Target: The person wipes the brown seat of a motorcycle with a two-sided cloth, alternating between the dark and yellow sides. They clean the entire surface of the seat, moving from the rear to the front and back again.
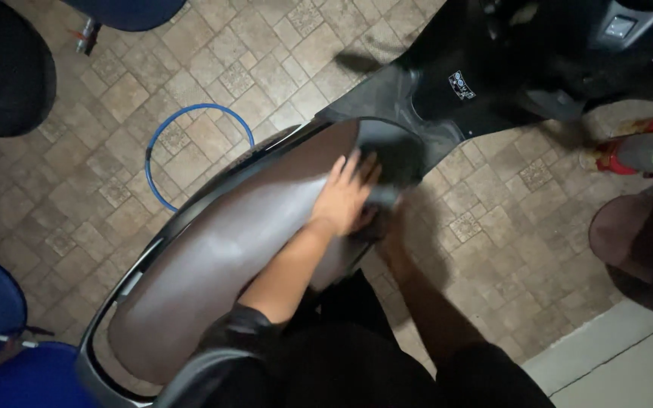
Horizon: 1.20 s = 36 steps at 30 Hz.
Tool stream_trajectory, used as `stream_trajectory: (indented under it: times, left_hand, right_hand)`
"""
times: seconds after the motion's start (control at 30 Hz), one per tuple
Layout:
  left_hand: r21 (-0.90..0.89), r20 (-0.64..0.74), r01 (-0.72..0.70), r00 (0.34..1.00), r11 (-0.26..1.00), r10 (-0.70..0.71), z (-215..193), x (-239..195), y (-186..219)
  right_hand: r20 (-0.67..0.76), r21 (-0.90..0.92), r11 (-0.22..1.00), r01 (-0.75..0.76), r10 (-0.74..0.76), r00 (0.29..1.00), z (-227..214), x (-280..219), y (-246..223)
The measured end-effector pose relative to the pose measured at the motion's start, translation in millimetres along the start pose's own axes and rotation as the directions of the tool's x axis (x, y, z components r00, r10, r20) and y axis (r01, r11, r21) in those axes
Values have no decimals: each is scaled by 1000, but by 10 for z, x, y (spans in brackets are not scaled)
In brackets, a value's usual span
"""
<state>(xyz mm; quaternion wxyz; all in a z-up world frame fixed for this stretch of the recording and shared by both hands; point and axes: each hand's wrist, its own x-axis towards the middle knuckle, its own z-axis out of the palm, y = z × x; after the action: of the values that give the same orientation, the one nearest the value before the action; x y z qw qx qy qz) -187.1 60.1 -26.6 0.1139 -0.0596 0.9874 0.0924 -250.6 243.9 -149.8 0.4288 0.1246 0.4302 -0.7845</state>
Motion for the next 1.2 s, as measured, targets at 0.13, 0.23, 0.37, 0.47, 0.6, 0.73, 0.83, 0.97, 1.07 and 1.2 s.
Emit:
stream_trajectory:
  times: [0.13,0.23,0.37,0.47,0.6,0.73,0.83,0.97,1.07,1.2]
  left_hand:
    - [-49,32,-99,994,994,101,100,-725,43]
    - [-38,88,-72,993,997,75,209,-1321,16]
    - [29,216,13,976,1000,-19,112,-2080,-92]
    - [158,183,67,978,985,-96,163,-2642,-228]
    - [9,-158,183,971,983,-179,412,-3615,-529]
    - [-91,-315,350,878,932,-360,562,-4509,-650]
    - [-98,-385,488,785,867,-485,678,-5015,-562]
    - [-178,-412,542,717,821,-563,874,-5195,-580]
    - [-302,-369,607,636,735,-677,478,-4905,-789]
    - [-359,-299,668,579,652,-758,506,-4676,-947]
  right_hand:
    - [18,-737,623,263,-371,929,-188,-573,803]
    - [266,-962,-193,195,-480,836,-915,-692,1723]
    - [189,-723,-684,-95,-328,925,522,-1473,1215]
    - [390,-725,-664,185,-174,904,756,-1636,1366]
    - [638,-639,-644,421,-137,758,1358,-1950,1603]
    - [638,-497,-697,517,109,762,1969,-2318,1890]
    - [661,-361,-716,597,255,706,2280,-2589,2134]
    - [670,-298,-720,627,311,674,2481,-2623,2295]
    - [700,-294,-711,638,294,651,2727,-2279,2278]
    - [680,-311,-712,629,296,671,2873,-2011,2295]
